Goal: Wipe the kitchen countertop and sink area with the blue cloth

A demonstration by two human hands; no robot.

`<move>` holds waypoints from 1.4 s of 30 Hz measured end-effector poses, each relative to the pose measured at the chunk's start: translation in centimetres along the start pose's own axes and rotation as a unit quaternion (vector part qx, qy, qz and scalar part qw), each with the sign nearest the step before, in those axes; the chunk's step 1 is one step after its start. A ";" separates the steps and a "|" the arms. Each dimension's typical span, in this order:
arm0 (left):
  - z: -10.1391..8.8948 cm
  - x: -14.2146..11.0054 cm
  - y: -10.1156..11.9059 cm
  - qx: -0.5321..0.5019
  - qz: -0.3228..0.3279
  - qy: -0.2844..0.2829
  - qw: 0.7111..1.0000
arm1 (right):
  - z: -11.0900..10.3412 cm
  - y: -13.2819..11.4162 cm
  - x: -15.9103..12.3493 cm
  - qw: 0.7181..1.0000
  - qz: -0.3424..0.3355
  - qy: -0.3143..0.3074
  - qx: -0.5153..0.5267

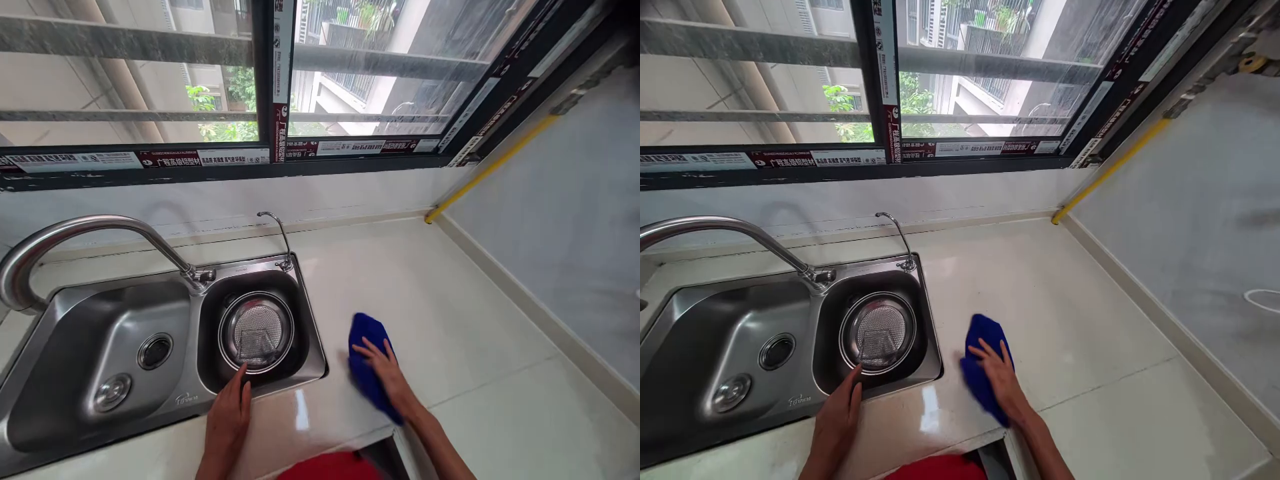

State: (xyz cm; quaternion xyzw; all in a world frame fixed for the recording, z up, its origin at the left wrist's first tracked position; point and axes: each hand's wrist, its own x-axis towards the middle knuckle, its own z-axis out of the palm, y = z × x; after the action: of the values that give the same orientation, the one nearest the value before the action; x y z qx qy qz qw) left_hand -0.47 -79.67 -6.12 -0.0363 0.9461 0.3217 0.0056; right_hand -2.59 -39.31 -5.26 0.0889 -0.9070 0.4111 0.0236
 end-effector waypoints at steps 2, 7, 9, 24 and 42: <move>0.2 0.0 -0.1 -0.024 -0.015 -0.015 1.000 | 1.5 0.0 -0.8 0.996 -0.033 0.024 -0.076; 0.2 -0.2 -1.8 -0.178 -0.065 0.019 0.982 | 3.6 -0.5 -2.5 0.975 -0.011 0.084 -0.205; -0.6 -0.3 -2.6 -0.248 -0.100 0.074 0.961 | 4.3 -1.1 -3.0 0.973 -0.040 0.044 -0.223; 7.1 -0.6 13.7 -0.078 0.232 -0.215 0.945 | 6.0 -2.2 -3.2 0.996 0.016 0.073 0.045; 2.9 -1.5 3.7 0.112 0.180 -0.171 0.962 | 0.8 5.9 -8.3 0.944 0.077 0.231 -0.224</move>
State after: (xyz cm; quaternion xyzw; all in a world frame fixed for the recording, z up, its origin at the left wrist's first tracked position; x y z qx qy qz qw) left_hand 0.68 -74.95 -6.11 0.1912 0.9519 0.2109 0.1138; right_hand 4.53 -34.95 -11.10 -0.0860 -0.9491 0.2075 0.2206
